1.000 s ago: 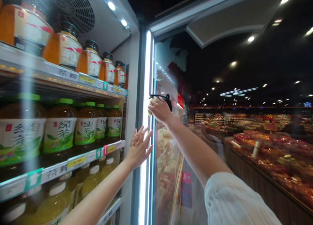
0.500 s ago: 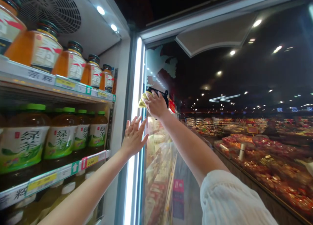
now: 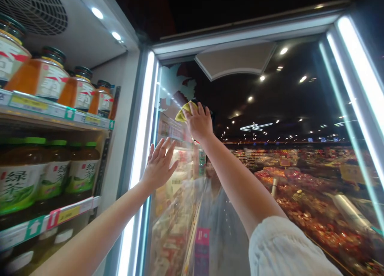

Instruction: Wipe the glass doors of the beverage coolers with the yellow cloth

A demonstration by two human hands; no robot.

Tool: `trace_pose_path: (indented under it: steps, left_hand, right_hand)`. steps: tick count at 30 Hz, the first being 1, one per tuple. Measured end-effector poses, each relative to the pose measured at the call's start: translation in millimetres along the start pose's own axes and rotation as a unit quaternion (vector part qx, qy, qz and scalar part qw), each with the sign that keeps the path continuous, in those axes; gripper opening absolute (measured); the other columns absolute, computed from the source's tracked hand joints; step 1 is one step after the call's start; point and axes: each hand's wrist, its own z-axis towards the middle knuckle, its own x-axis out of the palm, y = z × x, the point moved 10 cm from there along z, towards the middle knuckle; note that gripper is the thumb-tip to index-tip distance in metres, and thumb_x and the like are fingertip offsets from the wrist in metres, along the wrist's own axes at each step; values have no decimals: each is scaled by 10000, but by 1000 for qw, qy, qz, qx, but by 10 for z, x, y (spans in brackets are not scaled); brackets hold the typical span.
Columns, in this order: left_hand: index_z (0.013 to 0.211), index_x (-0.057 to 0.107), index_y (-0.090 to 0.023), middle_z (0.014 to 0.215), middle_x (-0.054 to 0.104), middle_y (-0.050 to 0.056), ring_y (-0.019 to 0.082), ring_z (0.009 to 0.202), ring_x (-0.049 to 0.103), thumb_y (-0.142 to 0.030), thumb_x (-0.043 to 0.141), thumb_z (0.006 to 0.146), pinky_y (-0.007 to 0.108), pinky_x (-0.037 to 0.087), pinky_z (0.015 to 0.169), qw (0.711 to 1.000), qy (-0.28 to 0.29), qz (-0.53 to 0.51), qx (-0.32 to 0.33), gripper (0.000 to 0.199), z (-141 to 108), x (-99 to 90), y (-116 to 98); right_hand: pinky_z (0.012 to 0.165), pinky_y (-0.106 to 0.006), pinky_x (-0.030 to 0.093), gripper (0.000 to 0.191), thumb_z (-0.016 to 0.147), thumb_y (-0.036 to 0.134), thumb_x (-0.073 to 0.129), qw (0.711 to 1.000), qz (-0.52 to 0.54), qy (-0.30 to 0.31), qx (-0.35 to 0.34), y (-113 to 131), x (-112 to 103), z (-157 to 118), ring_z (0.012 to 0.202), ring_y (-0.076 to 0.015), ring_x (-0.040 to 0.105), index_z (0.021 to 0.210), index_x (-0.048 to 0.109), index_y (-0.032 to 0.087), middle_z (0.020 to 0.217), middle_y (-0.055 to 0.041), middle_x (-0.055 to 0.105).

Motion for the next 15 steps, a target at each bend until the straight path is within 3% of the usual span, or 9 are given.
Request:
trace_pose_path:
  steps: [2, 4, 6, 9, 12, 15]
  left_hand:
    - [1604, 296, -218, 1648, 354, 113, 301, 1553, 256, -391, 450, 1004, 548, 144, 1281, 1000, -3, -8, -2, 643, 54, 4, -85]
    - [1604, 295, -215, 1647, 353, 117, 307, 1552, 257, -395, 447, 1004, 560, 145, 1279, 1000, -1, -14, -6, 644, 72, 13, -163]
    - [1604, 295, -211, 1646, 353, 123, 314, 1552, 254, -386, 447, 1001, 571, 146, 1276, 1000, 2, -17, -5, 646, 90, 26, -249]
    - [1595, 318, -200, 1649, 345, 131, 321, 1551, 255, -378, 448, 995, 573, 155, 1274, 1000, 8, -18, 4, 639, 175, 49, -405]
    - [1582, 345, -190, 1655, 328, 138, 327, 1551, 253, -385, 448, 994, 577, 166, 1270, 1000, 11, -19, 4, 628, 293, 65, -560]
    - [1586, 333, -196, 1652, 336, 139, 320, 1558, 237, -391, 453, 995, 577, 158, 1272, 1000, 9, -27, 6, 634, 338, 69, -726]
  right_hand:
    - [1171, -640, 286, 539, 1019, 329, 442, 997, -25, -13, 70, -248, -64, -132, 1517, -403, 277, 1547, 442, 224, 1671, -135, 301]
    - [1135, -688, 291, 559, 1015, 303, 424, 994, -47, -11, 99, -313, -69, -323, 1505, -445, 282, 1559, 418, 172, 1660, -198, 294]
    - [1131, -690, 296, 554, 1012, 270, 404, 996, -52, 2, 71, -243, -41, -436, 1497, -446, 299, 1555, 422, 163, 1652, -201, 312]
    - [1177, -619, 294, 522, 1021, 285, 389, 999, -34, 11, -15, -203, -52, -386, 1507, -375, 312, 1537, 458, 244, 1660, -106, 339]
    - [1196, -574, 297, 517, 1017, 338, 416, 1000, -17, 1, -16, -526, -168, -287, 1516, -334, 303, 1530, 461, 293, 1667, -52, 335]
    - [1161, -626, 308, 548, 999, 342, 444, 997, -27, -28, 74, -929, -310, -442, 1507, -389, 296, 1540, 449, 252, 1666, -103, 325]
